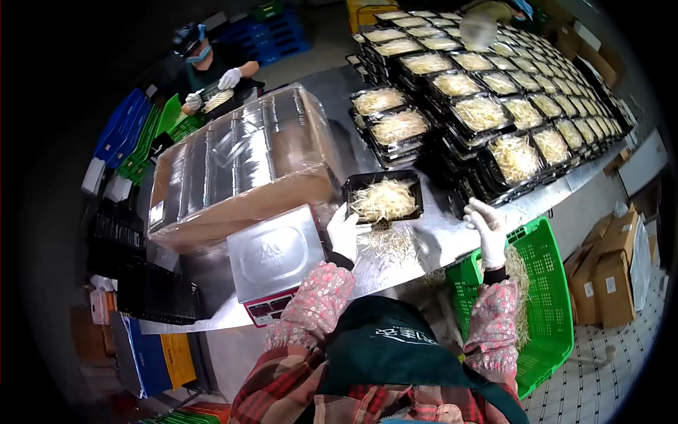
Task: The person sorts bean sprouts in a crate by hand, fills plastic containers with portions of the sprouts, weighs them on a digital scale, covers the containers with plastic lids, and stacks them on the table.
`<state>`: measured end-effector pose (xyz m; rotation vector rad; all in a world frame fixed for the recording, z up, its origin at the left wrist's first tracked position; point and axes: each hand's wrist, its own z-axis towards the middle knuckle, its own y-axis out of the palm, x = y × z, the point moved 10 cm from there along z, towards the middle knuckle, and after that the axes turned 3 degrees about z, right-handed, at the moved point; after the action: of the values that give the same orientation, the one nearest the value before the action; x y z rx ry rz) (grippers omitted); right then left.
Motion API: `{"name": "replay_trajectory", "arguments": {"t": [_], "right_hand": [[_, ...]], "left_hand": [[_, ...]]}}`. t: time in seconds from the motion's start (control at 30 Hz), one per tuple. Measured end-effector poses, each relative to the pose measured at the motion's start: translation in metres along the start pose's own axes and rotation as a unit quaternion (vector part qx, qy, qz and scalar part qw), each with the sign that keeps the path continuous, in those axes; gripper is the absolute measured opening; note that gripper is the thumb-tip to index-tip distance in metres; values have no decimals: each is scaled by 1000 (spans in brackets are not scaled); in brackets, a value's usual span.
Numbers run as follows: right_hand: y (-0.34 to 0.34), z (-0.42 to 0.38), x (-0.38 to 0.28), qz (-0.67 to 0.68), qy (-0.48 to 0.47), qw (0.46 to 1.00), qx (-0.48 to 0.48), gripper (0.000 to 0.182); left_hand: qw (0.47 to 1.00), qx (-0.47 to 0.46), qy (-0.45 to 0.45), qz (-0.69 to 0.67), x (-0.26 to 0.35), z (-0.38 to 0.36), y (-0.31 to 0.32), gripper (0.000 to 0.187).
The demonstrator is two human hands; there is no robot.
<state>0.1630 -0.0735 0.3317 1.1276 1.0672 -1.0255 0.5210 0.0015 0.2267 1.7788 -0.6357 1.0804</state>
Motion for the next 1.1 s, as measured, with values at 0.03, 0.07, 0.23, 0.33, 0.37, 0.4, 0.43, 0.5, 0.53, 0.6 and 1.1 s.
{"name": "replay_trajectory", "arguments": {"t": [0.03, 0.07, 0.23, 0.33, 0.37, 0.4, 0.43, 0.5, 0.53, 0.6, 1.1], "right_hand": [[12, -2, -1, -13, 1, 1000, -18, 33], [20, -2, 0, -23, -9, 999, -43, 31], [58, 10, 18, -9, 51, 996, -77, 29], [84, 20, 51, -49, 61, 987, -140, 28], [91, 29, 57, -82, 5, 986, -142, 30], [100, 38, 63, -136, -23, 981, -136, 32], [123, 42, 50, -185, -94, 968, -144, 34], [181, 42, 30, -296, -243, 906, -181, 40], [211, 38, 28, -355, -320, 853, -211, 44], [253, 41, 70, -478, -356, 758, -266, 50], [266, 78, 92, -515, -219, 809, -182, 43]], "left_hand": [[999, 3, 10, -44, -1, 7, -6, 44], [999, 6, 13, -46, -3, 15, -11, 44], [999, 27, -18, 15, -33, 40, -27, 52], [996, 42, -27, 70, -31, 35, -30, 59], [992, 60, -36, 102, -26, 29, -35, 62], [992, 61, -34, 110, -34, 34, -52, 66], [992, 58, -28, 109, -33, 32, -60, 66], [993, 57, -15, 97, -25, 17, -62, 64], [991, 66, -9, 115, -25, 10, -63, 61], [993, 40, 6, 107, -11, -12, -56, 58], [729, 468, 329, 375, 290, -273, -310, 36]]}}
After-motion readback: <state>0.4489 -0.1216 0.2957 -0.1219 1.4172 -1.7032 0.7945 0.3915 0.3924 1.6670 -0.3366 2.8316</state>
